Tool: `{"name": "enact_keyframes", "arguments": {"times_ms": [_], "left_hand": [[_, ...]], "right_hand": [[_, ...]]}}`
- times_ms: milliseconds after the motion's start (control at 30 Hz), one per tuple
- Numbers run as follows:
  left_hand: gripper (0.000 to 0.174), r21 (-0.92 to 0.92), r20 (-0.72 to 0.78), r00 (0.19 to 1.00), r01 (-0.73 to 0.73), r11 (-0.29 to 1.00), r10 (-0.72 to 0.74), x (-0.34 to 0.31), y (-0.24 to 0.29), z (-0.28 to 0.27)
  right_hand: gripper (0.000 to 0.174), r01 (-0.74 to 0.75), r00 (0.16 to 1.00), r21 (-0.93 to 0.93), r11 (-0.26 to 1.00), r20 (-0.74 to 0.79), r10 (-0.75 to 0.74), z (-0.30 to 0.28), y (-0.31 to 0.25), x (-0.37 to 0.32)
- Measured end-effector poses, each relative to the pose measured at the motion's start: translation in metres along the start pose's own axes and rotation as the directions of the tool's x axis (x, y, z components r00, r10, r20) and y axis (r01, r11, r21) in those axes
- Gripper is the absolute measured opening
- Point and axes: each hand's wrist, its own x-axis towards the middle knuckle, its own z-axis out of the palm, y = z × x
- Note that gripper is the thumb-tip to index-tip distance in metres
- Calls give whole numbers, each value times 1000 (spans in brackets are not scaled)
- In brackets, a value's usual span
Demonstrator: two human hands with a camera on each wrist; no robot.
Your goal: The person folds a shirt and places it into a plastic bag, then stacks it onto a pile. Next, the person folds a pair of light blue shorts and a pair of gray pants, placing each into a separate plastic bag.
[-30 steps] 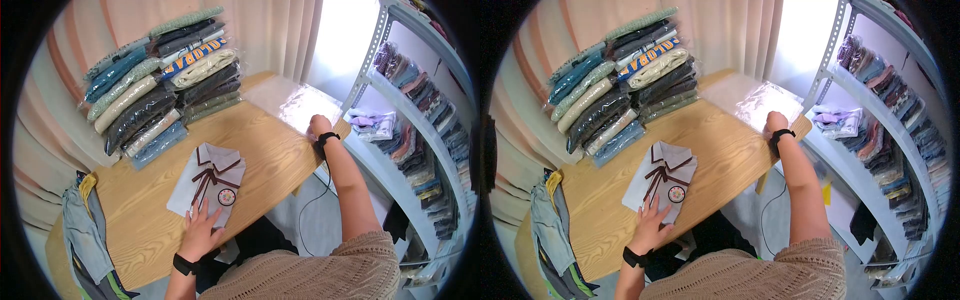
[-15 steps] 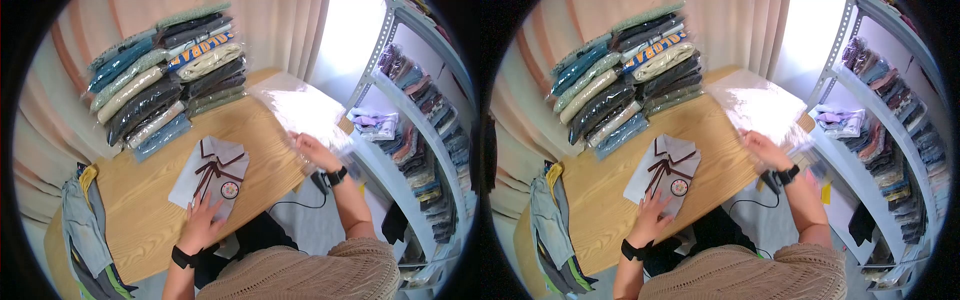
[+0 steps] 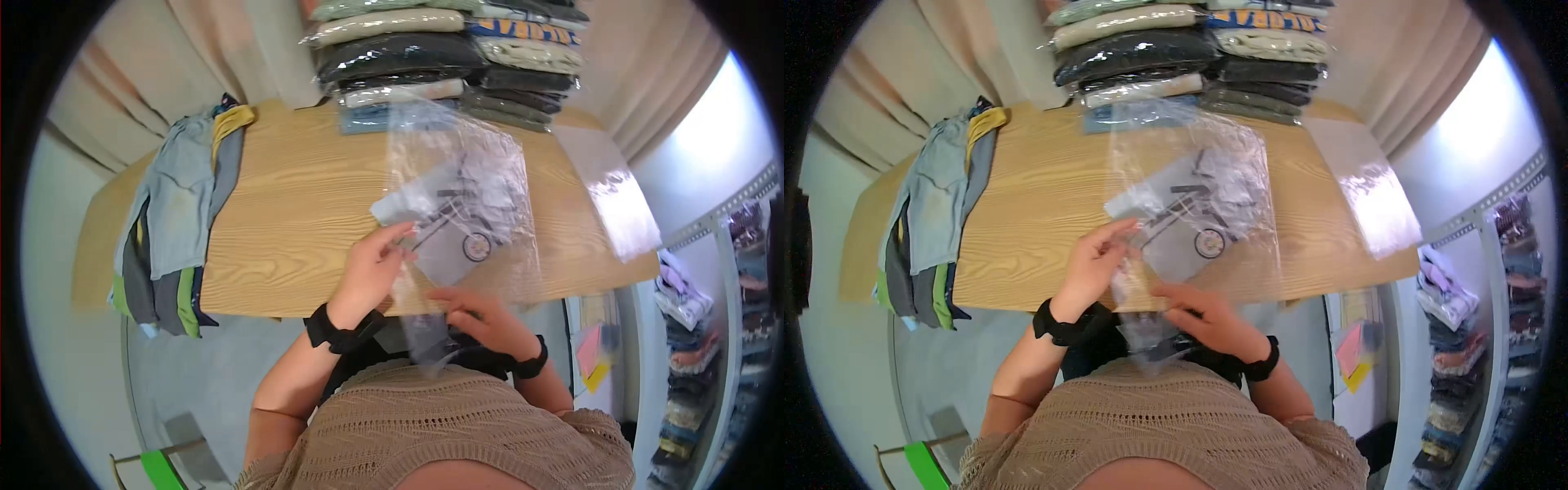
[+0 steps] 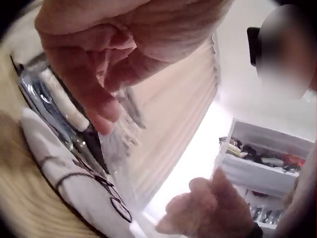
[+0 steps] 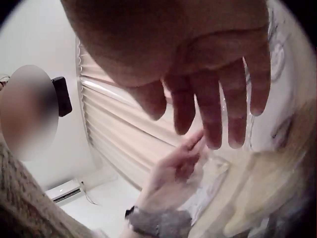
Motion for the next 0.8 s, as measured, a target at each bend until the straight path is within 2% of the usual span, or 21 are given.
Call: {"name": "enact_keyframes", "arguments": {"times_ms": [33,100,133,200,233,300,333,400,433,500,533,600,633,700,733,767,800], "left_hand": [[37,2,-14,1000,-1,1000,1,-6,1,-10],[38,-46,-125,992,-17,999,11,-23,4,-39],[39,-52,-190,982,5,999,-15,-33,8,-51],[39,-103,-281,959,5,995,-34,-53,0,-84],[39,-68,-390,920,16,998,-41,-65,2,-94],[40,-77,-517,855,13,997,-51,-86,-7,-120],[41,-93,-568,820,21,995,-71,-95,-11,-130],[38,-132,-610,787,20,991,-97,-106,-16,-149],[38,-136,-604,790,27,990,-105,-108,-20,-158],[39,-167,-653,748,8,986,-117,-109,-32,-172],[39,-168,-652,749,10,986,-119,-107,-35,-176],[41,-222,-659,730,42,974,-182,-99,-39,-183],[41,-223,-661,728,40,974,-181,-95,-41,-183],[43,-196,-635,759,23,980,-145,-87,-39,-184],[43,-196,-642,753,20,980,-144,-84,-36,-180],[44,147,-694,718,59,987,60,-83,-33,-173],[45,468,-672,691,118,876,266,-83,-31,-169]], "right_hand": [[5,6,1000,0,1000,13,-6,-5,3,0],[11,-69,952,5,998,-298,67,-17,15,-3],[11,-81,950,7,997,-301,79,-23,23,-5],[18,-24,776,365,931,-580,247,-32,39,-7],[18,-31,765,365,930,-590,257,-32,40,-8],[23,66,560,483,873,-742,368,-30,41,-8],[23,64,549,482,874,-748,373,-28,39,-8],[28,175,609,735,656,-604,514,-25,33,-9],[28,172,602,735,656,-606,521,-26,34,-8],[32,163,660,875,455,-440,610,-34,41,3],[32,163,658,875,456,-441,611,-39,48,8],[28,45,758,925,378,-278,590,-49,58,22],[28,43,760,924,380,-277,588,-54,56,29],[19,-168,742,892,420,-166,649,-62,50,46],[19,-174,746,890,421,-160,647,-67,53,53],[17,-195,741,889,414,-143,656,-71,61,58],[16,-217,734,888,405,-125,667,-71,65,64]]}}
